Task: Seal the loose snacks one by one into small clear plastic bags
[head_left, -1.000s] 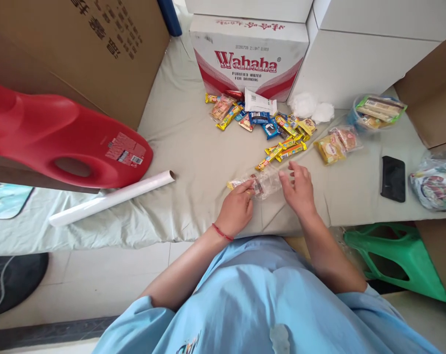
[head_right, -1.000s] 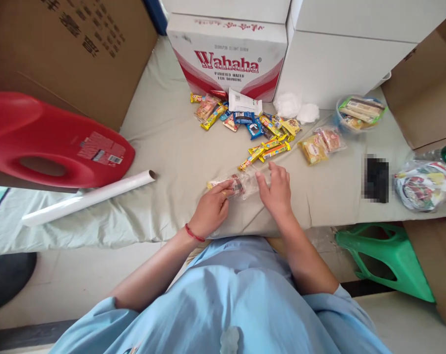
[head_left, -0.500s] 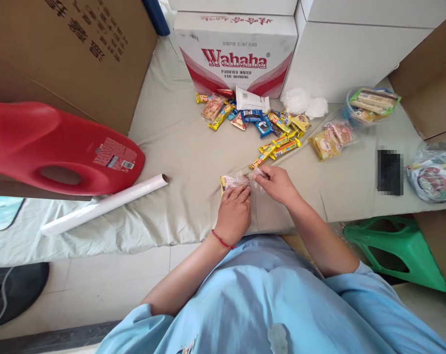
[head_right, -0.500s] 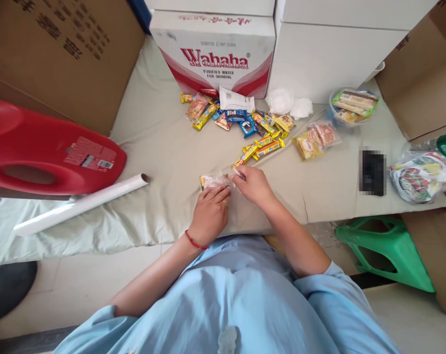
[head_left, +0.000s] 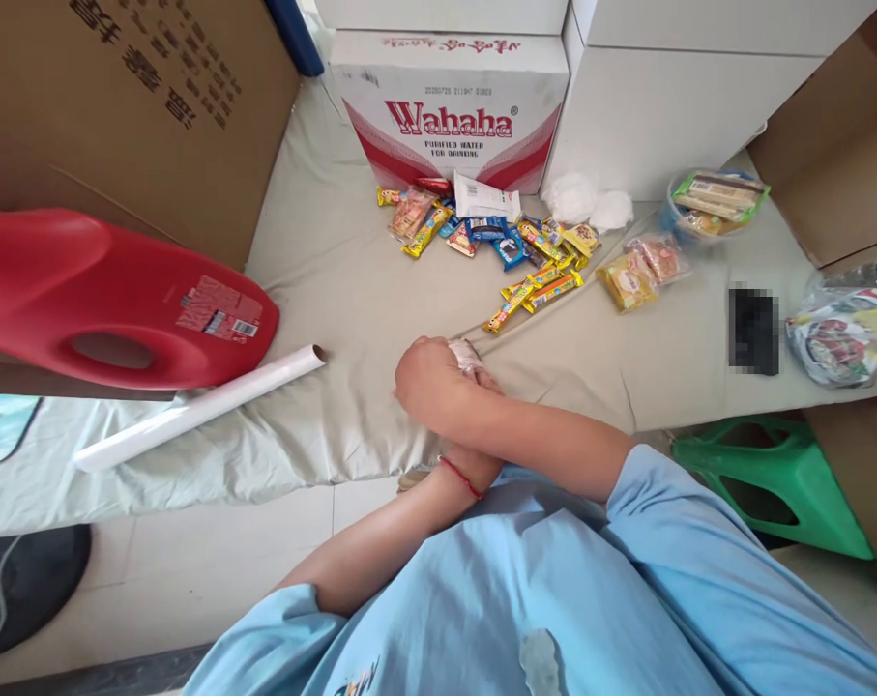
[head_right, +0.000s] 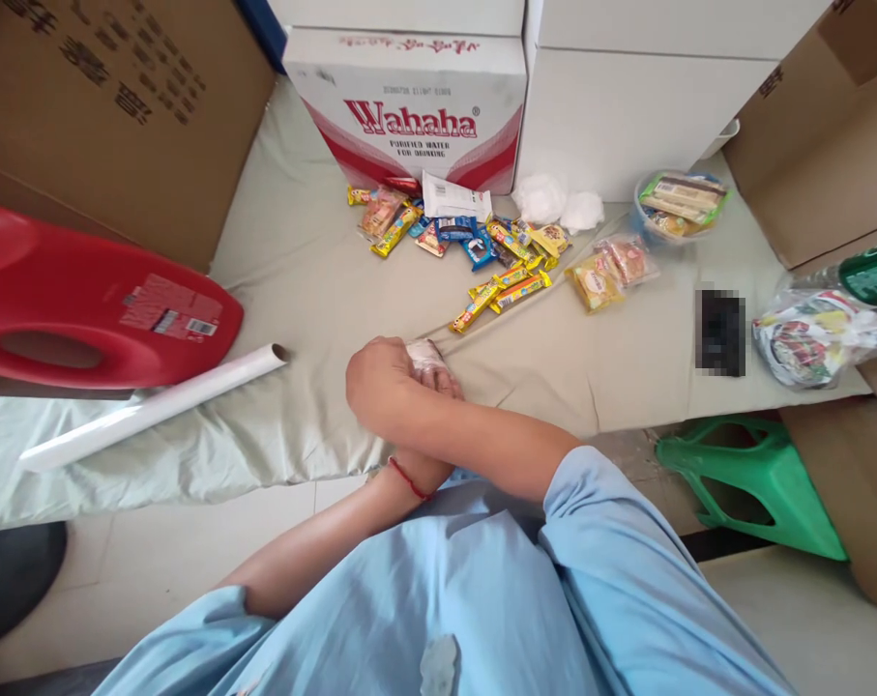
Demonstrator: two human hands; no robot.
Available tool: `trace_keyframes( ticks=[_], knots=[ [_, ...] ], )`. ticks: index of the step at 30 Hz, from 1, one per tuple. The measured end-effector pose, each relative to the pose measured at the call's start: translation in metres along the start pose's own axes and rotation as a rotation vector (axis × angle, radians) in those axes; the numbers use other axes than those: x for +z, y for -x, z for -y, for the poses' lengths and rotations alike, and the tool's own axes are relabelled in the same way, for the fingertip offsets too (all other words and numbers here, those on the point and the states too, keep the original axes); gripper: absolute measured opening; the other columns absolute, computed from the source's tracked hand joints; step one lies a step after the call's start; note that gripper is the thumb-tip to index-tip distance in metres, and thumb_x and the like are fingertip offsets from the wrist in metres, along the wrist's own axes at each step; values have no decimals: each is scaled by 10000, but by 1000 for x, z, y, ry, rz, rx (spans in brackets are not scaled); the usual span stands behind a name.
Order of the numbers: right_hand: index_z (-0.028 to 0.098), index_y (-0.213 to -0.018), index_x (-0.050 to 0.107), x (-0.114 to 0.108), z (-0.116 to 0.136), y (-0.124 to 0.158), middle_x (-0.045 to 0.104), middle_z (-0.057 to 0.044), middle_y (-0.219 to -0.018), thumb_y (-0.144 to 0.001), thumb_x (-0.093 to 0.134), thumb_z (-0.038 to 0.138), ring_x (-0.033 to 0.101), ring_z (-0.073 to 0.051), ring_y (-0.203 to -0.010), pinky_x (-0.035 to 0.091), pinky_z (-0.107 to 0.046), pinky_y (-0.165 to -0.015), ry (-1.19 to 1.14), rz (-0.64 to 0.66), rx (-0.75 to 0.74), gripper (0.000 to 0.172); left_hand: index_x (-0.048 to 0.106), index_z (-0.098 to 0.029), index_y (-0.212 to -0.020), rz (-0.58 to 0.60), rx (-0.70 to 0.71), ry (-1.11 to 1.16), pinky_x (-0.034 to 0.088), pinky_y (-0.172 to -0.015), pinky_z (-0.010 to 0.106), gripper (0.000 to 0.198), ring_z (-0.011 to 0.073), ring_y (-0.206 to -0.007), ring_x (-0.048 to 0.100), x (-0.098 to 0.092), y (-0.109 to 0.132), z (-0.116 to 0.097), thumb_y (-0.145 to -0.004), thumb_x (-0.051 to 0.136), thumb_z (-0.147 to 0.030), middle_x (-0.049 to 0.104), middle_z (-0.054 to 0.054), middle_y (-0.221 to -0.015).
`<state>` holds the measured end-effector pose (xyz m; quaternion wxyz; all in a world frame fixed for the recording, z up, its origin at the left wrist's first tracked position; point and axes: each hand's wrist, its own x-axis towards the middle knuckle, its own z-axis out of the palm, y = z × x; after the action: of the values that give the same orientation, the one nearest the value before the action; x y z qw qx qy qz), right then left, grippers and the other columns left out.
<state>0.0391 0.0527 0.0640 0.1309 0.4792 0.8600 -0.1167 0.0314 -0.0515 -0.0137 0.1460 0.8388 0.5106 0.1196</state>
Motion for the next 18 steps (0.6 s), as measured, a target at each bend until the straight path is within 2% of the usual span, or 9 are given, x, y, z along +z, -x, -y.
trace_keyframes(
  ticks=[4, 6, 9, 11, 13, 15, 18],
  knots=[
    [54, -1075, 735, 6, 2, 7, 732, -218, -1096, -851, 586, 5, 673, -274, -1020, 535, -381, -833, 53, 27, -15, 273, 548, -149, -1439, 143, 1, -12, 345, -1213, 640, 460, 349, -1428, 519, -13, 12, -7, -1026, 347, -143, 661, 183, -1381],
    [51, -1068, 734, 10, 0, 16, 704, -229, -1103, -876, 542, 1, 658, -274, -1007, 536, -353, -762, 54, 11, 16, 276, 580, -153, -1414, 239, 85, 48, 381, -1196, 615, 468, 342, -1387, 561, -21, 20, -4, -1005, 356, -109, 674, 187, -1363],
    [74, -1073, 731, 19, -4, 31, 644, -234, -1156, -943, 485, 65, 611, -296, -1026, 524, -348, -690, 24, -98, 74, 278, 655, -159, -1331, 344, 242, 153, 456, -1161, 548, 395, 352, -1337, 598, -40, 33, 10, -956, 533, -186, 691, 171, -1342],
    [102, -1063, 738, 27, -8, 41, 627, -212, -1172, -958, 500, 103, 576, -307, -1050, 524, -392, -747, 6, -178, 54, 260, 693, -179, -1266, 402, 326, 251, 512, -1114, 503, 340, 337, -1298, 625, -60, 40, 22, -948, 594, -244, 710, 143, -1315],
    [123, -1061, 740, 34, -13, 50, 626, -188, -1185, -971, 509, 126, 547, -310, -1089, 505, -440, -839, 0, -218, -1, 248, 707, -194, -1222, 464, 397, 361, 564, -1050, 436, 287, 278, -1207, 682, -82, 42, 30, -1000, 533, -247, 732, 112, -1273],
    [140, -1063, 732, 40, -20, 57, 627, -170, -1183, -999, 488, 146, 525, -306, -1114, 475, -462, -894, -11, -245, -47, 253, 703, -193, -1208, 442, 434, 455, 579, -1021, 387, 279, 239, -1174, 701, -104, 39, 33, -1028, 494, -235, 733, 109, -1272],
    [159, -1089, 706, 45, -32, 63, 617, -156, -1184, -1032, 446, 169, 505, -307, -1125, 452, -459, -903, -35, -290, -75, 267, 650, -212, -1291, 263, 486, 636, 570, -1040, 346, 314, 206, -1211, 687, -137, 32, 29, -1013, 514, -162, 712, 113, -1317]
  ],
)
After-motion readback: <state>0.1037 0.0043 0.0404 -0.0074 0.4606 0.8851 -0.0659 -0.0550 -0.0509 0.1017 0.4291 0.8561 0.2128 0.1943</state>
